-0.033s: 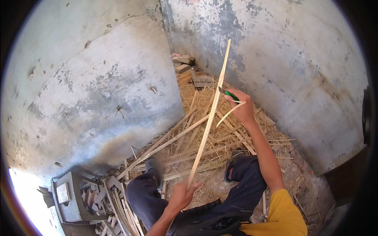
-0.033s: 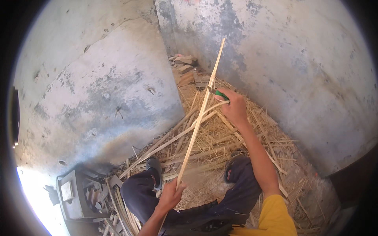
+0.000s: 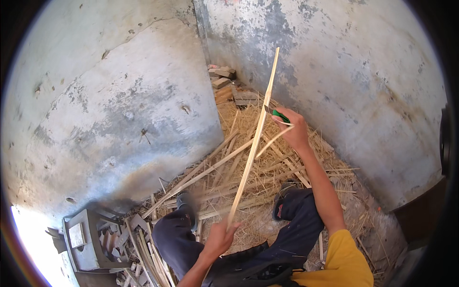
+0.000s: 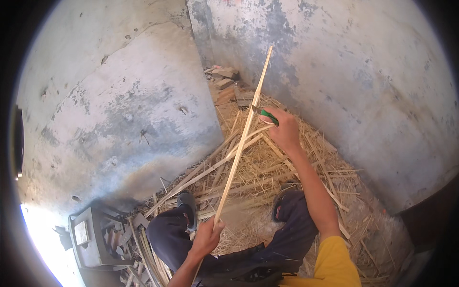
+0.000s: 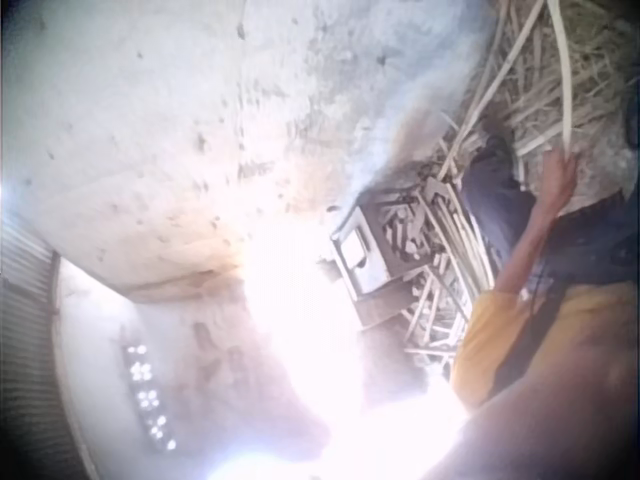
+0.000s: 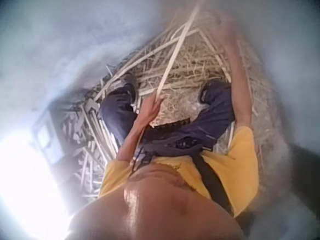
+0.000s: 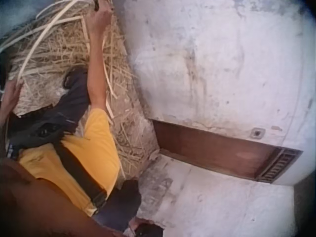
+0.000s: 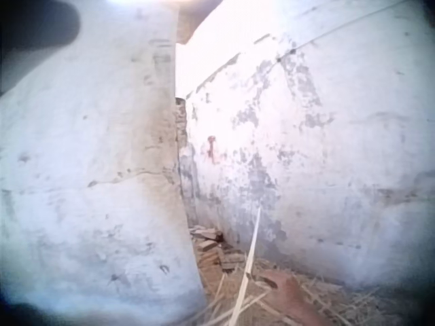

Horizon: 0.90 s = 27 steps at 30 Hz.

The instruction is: The person shaves a long thin strip of bamboo by hand using a small green-handled knife, repeatedly pulling the blade along the length of the wood while seated.

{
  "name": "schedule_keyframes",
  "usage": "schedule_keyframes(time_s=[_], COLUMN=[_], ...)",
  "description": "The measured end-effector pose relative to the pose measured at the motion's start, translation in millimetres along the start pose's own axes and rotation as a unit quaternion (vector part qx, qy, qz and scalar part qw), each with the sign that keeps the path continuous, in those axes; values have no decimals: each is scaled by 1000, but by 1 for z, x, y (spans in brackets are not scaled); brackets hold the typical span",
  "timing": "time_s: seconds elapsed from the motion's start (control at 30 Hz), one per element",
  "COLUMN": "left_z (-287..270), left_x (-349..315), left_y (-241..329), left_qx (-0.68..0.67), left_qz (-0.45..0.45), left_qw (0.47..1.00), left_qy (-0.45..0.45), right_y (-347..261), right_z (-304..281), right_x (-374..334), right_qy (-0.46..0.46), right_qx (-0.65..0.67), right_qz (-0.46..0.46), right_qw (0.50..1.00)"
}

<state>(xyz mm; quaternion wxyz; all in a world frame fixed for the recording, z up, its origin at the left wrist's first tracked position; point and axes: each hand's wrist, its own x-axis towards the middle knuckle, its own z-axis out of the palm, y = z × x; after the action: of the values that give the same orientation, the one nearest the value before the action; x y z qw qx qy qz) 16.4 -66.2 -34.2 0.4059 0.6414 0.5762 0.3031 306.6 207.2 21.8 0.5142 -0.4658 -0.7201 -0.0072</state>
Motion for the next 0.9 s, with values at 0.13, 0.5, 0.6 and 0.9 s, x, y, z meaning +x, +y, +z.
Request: schedule_keyframes(time_s=[0.13,0.5,0.6,0.9], left_z=[2,-3,-8,-19], left_x=[-8,5,27,79], left_y=[-7,-3,5,33], left_qx=[30,70,78,84], left_qz=[11,14,47,110], left_qw=[999,997,993,980], left_qy=[15,39,81,143], right_y=[2,9,-3,-74], right_z=[-7,-6,3,12], right_x=[6,1,-5,-33], right_qy=[9,-91,-84,-212], right_qx=[-20,423,442,435], right_qz=[35,286,280,271], right_qw=[999,855,848,832])
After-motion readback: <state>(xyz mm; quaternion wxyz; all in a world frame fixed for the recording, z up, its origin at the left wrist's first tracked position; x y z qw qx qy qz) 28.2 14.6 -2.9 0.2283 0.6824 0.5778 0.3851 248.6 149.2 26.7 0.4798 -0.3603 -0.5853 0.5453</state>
